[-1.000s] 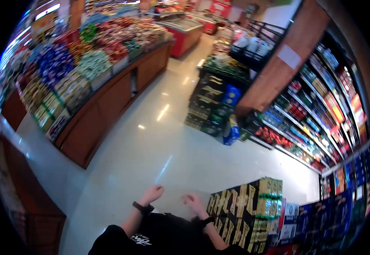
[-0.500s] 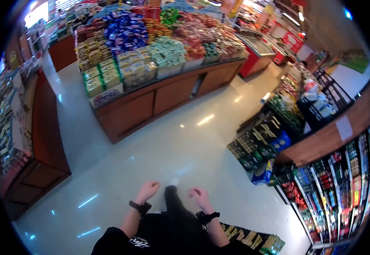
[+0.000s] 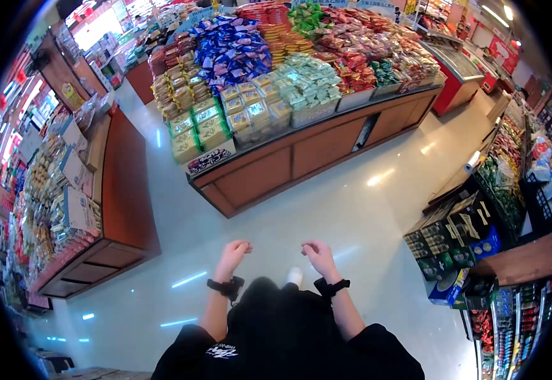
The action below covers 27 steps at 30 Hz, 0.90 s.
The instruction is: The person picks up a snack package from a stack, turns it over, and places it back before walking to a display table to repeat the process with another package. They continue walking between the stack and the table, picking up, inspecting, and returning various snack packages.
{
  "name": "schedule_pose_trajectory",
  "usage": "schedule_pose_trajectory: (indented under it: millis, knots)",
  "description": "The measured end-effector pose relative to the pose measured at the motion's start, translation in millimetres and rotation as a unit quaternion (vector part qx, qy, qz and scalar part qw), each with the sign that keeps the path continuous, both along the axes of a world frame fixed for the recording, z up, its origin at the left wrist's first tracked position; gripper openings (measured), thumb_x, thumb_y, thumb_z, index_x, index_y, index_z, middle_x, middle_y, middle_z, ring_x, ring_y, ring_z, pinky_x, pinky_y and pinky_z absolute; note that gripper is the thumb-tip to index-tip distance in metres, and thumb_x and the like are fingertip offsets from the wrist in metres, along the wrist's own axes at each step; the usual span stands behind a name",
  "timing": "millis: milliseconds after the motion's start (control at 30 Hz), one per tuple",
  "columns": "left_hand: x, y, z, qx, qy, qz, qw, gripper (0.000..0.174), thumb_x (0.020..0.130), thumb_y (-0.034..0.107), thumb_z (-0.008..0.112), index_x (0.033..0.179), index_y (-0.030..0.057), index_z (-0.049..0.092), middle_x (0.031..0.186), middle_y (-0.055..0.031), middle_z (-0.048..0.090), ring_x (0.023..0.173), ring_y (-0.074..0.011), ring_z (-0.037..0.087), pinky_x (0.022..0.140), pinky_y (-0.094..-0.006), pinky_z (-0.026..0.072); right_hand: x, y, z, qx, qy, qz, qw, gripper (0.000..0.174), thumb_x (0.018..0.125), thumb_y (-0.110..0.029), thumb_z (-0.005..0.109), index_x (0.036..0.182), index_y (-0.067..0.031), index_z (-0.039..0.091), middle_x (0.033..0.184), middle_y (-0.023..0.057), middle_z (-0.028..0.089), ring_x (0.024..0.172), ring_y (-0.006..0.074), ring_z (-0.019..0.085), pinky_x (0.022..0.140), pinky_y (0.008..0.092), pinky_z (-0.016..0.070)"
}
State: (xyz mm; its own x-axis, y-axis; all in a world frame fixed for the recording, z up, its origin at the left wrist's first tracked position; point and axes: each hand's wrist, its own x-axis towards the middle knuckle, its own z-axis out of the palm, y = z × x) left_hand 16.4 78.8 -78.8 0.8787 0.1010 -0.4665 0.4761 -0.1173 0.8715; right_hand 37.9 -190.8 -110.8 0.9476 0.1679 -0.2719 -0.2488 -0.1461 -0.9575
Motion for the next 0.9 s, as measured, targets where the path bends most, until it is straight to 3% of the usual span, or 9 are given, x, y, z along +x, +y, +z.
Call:
schedule_pose_trajectory:
  millis: [67,367,567,667,800,900]
  knots:
    - [22,-8,5,-0.003,-0.016,0.005,1.0,0.03,0.09,0.02,0.045,0.107,0.0002,0.059,0.099,-0.0081,0.065,0.09,-0.0157,0.061,0.078,-0.0273,0.0428,20,-3,-5,0.019,-0.041,-0.003,0.999,0.016,0.086,-0.01,0.054,0.095,0.0019,0.061,0.08,0.0078,0.064,0.077,0.014,0.061,0.074,0.0267,0.0483]
    - [101,-22,-35,-0.018,0.011,-0.05,0.998,0.03,0.089,0.02,0.047,0.108,0.0007,0.059,0.101,-0.0075,0.064,0.092,-0.0153,0.06,0.078,-0.0277,0.0427,88,-5,-10,0.024,0.007,-0.009,1.0,0.018,0.086,-0.01,0.055,0.099,0.001,0.06,0.09,0.0101,0.065,0.085,0.0163,0.061,0.077,0.0292,0.0487]
    - [198,-24,-65,-0.04,-0.017,-0.015,0.999,0.029,0.088,0.018,0.049,0.109,0.0008,0.059,0.1,-0.0068,0.064,0.091,-0.0149,0.06,0.072,-0.0262,0.0434,172,-15,-8,-0.08,-0.064,0.003,0.995,0.023,0.085,-0.011,0.056,0.106,-0.0027,0.06,0.1,0.0087,0.064,0.094,0.0163,0.059,0.081,0.0306,0.0478]
    - [251,-26,-74,-0.032,-0.048,-0.001,0.998,0.029,0.088,0.016,0.049,0.109,-0.0001,0.059,0.1,-0.0068,0.064,0.091,-0.0144,0.06,0.072,-0.0261,0.0437,212,-19,7,-0.118,-0.025,-0.004,0.993,0.026,0.084,-0.013,0.057,0.109,-0.0032,0.059,0.105,0.0079,0.062,0.1,0.0165,0.058,0.083,0.0306,0.0467]
    - [299,-27,-48,-0.046,-0.072,0.046,0.995,0.028,0.086,0.013,0.05,0.108,-0.001,0.059,0.101,-0.0081,0.064,0.093,-0.0145,0.059,0.074,-0.0256,0.0441,279,-3,26,-0.125,-0.034,0.014,0.992,0.031,0.085,-0.014,0.056,0.115,-0.0042,0.056,0.111,0.008,0.06,0.106,0.0181,0.055,0.087,0.0317,0.0451]
    - [328,-21,-66,-0.053,-0.096,0.046,0.993,0.028,0.085,0.01,0.051,0.109,-0.0025,0.059,0.105,-0.0094,0.063,0.095,-0.0154,0.059,0.081,-0.0264,0.0447,319,14,26,-0.13,-0.046,0.035,0.99,0.034,0.085,-0.013,0.056,0.117,-0.0038,0.054,0.118,0.0106,0.056,0.11,0.0205,0.053,0.084,0.032,0.0469]
